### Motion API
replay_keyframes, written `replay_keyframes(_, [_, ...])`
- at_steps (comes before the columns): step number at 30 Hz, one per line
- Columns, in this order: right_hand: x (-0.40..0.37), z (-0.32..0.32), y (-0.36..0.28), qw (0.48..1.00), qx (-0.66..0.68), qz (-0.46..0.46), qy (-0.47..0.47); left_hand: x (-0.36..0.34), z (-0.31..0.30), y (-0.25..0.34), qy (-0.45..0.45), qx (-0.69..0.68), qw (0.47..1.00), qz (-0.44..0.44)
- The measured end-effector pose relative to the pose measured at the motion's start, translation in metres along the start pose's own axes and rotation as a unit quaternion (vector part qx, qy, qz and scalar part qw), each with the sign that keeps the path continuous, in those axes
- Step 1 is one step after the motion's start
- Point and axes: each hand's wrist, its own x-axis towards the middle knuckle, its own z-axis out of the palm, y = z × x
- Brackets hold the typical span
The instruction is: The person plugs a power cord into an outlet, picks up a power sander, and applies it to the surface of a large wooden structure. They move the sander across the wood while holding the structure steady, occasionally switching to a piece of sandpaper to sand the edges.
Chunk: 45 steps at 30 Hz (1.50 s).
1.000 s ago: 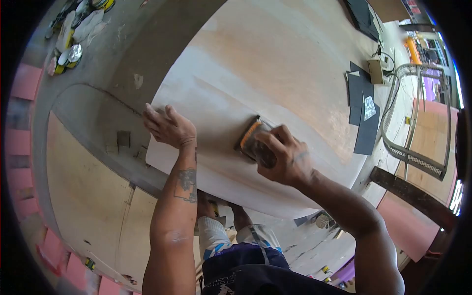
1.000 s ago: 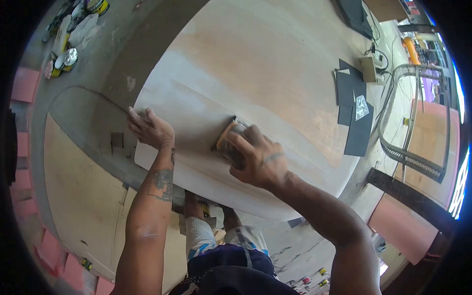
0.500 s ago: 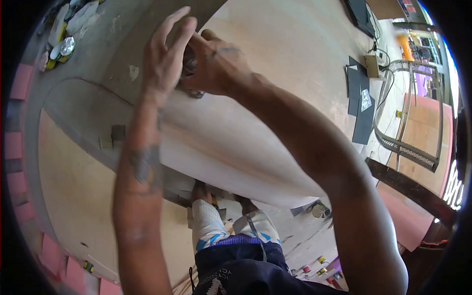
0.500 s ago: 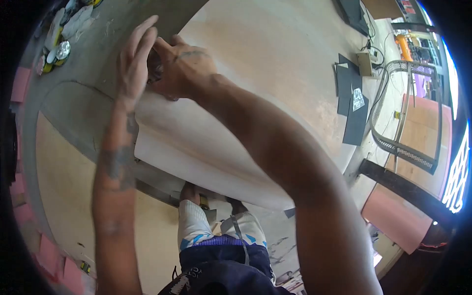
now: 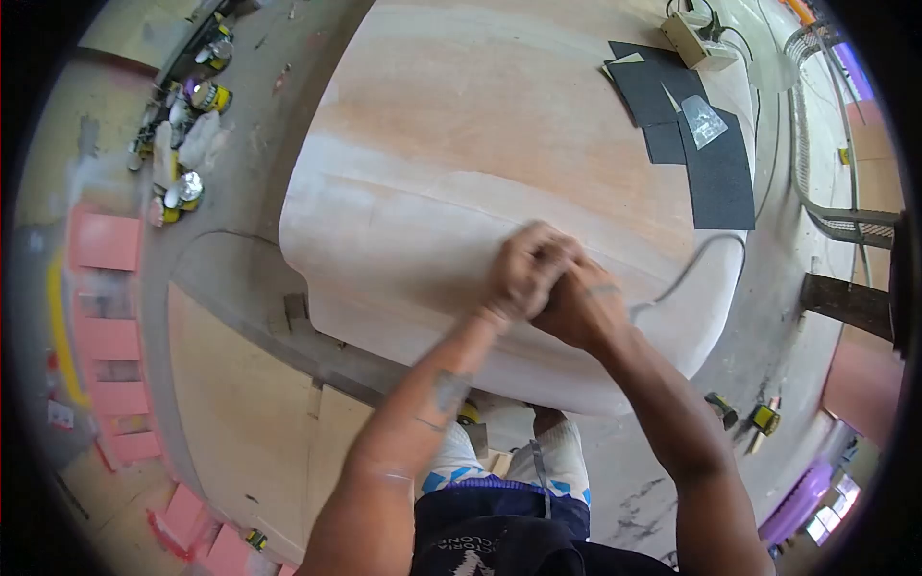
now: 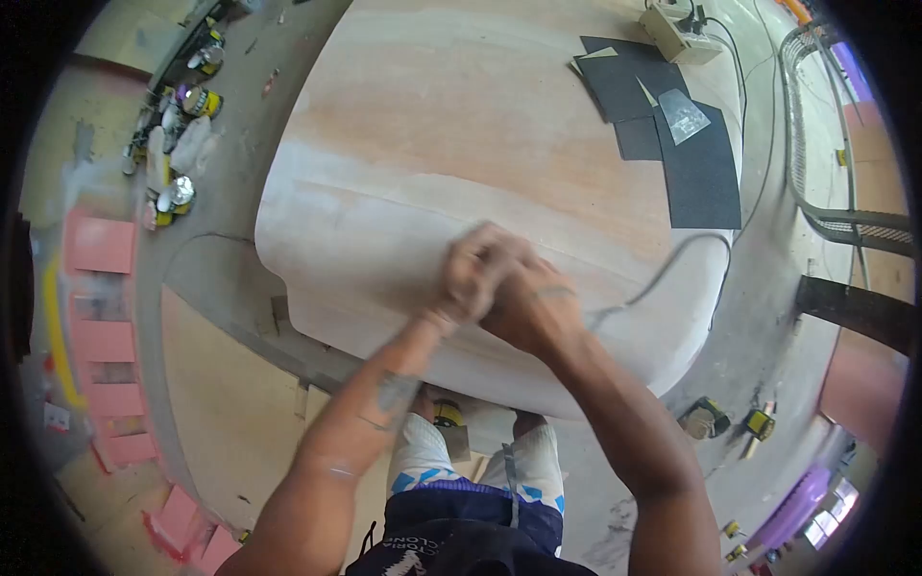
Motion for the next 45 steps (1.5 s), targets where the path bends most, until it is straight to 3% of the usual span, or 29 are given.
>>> replay_keyframes(4, [-0.085, -0.025, 0.086, 0.996, 0.029, 0.039, 0.069, -0.007, 0.122, -0.013, -0.07, 0.039, 0.996, 0.037])
replay_keyframes(9, [-0.172, -0.054, 0.176, 0.985, 0.081, 0.111, 0.105, -0.005, 0.237, -0.019, -0.169, 0.037, 0.985, 0.011])
replay_keyframes(12, [-0.201, -0.059, 0.203, 0.982, 0.042, 0.138, 0.123, -0.01, 0.288, -0.028, -0.156, 0.105, 0.982, 0.02])
replay_keyframes(15, [-0.206, -0.057, 0.212, 0.986, -0.014, 0.133, 0.099, -0.02, 0.306, -0.023, -0.098, 0.178, 0.974, 0.1])
replay_keyframes(16, [-0.201, -0.053, 0.205, 0.982, -0.09, 0.088, 0.137, -0.025, 0.3, -0.011, -0.056, 0.237, 0.953, 0.182])
replay_keyframes(19, [-0.18, -0.03, 0.185, 0.988, -0.114, 0.045, 0.097, -0.025, 0.254, 0.007, -0.109, 0.272, 0.948, 0.122])
replay_keyframes(23, [-0.133, 0.006, 0.14, 0.988, -0.145, -0.025, 0.042, -0.03, 0.172, 0.015, -0.006, 0.28, 0.954, 0.108])
replay_keyframes(24, [-0.116, 0.009, 0.123, 0.995, -0.088, -0.034, 0.027, -0.029, 0.15, 0.019, 0.018, 0.271, 0.956, 0.109])
replay_keyframes(27, [-0.071, 0.046, 0.099, 0.977, -0.169, -0.117, 0.053, -0.024, 0.078, 0.027, 0.041, 0.274, 0.956, 0.096])
replay_keyframes(28, [-0.056, 0.045, 0.067, 0.995, -0.045, -0.077, 0.047, -0.021, 0.052, 0.031, 0.054, 0.277, 0.953, 0.108])
replay_keyframes(33, [0.034, 0.058, -0.062, 0.998, 0.046, -0.043, 0.007, -0.011, -0.078, 0.048, 0.076, 0.272, 0.957, 0.067])
replay_keyframes(38, [0.11, 0.092, -0.155, 0.994, 0.086, -0.067, -0.012, -0.012, -0.199, 0.06, 0.104, 0.27, 0.957, 0.028])
replay_keyframes(40, [0.137, 0.104, -0.192, 0.991, 0.093, -0.064, -0.07, -0.014, -0.243, 0.061, 0.112, 0.264, 0.958, -0.004])
replay_keyframes(42, [0.156, 0.127, -0.216, 0.982, 0.119, -0.144, 0.006, -0.016, -0.281, 0.06, 0.132, 0.249, 0.96, -0.001])
replay_keyframes(43, [0.161, 0.126, -0.23, 0.987, 0.12, -0.099, -0.032, -0.017, -0.297, 0.066, 0.128, 0.247, 0.96, -0.02])
replay_keyframes(45, [0.171, 0.125, -0.242, 0.99, 0.096, -0.096, -0.046, -0.014, -0.307, 0.07, 0.129, 0.242, 0.961, -0.041])
